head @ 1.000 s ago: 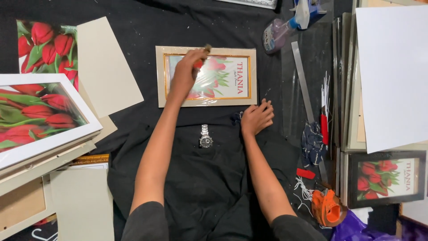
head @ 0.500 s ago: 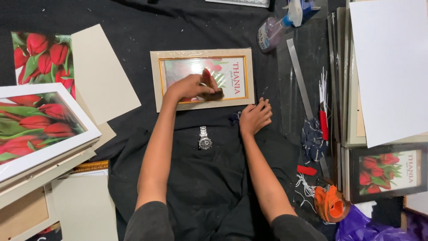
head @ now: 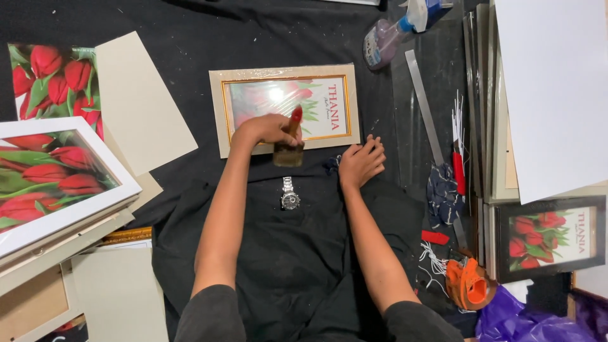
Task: Brushing the back of wooden picture frames to remove dust and organizing them on a workspace.
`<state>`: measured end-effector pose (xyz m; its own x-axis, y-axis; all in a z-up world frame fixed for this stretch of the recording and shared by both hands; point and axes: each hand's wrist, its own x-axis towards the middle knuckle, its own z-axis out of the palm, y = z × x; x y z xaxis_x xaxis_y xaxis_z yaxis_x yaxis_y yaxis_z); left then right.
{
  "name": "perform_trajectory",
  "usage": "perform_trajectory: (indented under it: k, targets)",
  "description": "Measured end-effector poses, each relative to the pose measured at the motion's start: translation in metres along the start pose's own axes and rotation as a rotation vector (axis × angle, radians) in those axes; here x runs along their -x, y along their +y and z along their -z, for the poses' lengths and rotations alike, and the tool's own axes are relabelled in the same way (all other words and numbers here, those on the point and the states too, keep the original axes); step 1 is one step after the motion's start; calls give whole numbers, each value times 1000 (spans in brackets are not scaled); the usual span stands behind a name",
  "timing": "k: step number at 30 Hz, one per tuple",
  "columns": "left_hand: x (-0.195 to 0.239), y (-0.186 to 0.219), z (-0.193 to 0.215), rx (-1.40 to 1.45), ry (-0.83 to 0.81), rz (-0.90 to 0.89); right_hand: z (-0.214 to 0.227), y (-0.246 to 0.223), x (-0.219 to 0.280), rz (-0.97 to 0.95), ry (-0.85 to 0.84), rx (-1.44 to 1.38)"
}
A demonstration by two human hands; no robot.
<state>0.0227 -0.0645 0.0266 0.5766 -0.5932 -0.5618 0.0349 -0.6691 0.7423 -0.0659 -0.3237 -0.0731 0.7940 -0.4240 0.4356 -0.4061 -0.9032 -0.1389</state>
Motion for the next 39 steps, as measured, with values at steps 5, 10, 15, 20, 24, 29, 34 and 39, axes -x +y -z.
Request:
perform_trajectory:
  k: [5, 10, 15, 20, 24, 29, 34, 39]
  targets:
    - [4, -13, 9, 313, 348, -27, -2, 1, 1, -8, 1, -6]
    - [11, -2, 15, 338, 508, -81, 4, -4, -2, -22, -11, -4]
    - [-1, 6, 7, 159, 99, -52, 10, -7, -3, -30, -33, -33]
    - [-27, -16, -9, 242, 191, -1, 5, -4, -2, -28, -39, -5]
    - [-16, 5, 2, 364, 722, -84, 5, -4, -3, -27, -33, -11]
    - [3, 19, 0, 254, 460, -86, 8, -6, -4, -23, -22, -1]
    - [0, 18, 0, 238, 292, -97, 2, -2, -1, -18, -23, 28]
    - [2, 0, -7, 329, 1115, -296, 2, -3, -2, -19, -13, 11]
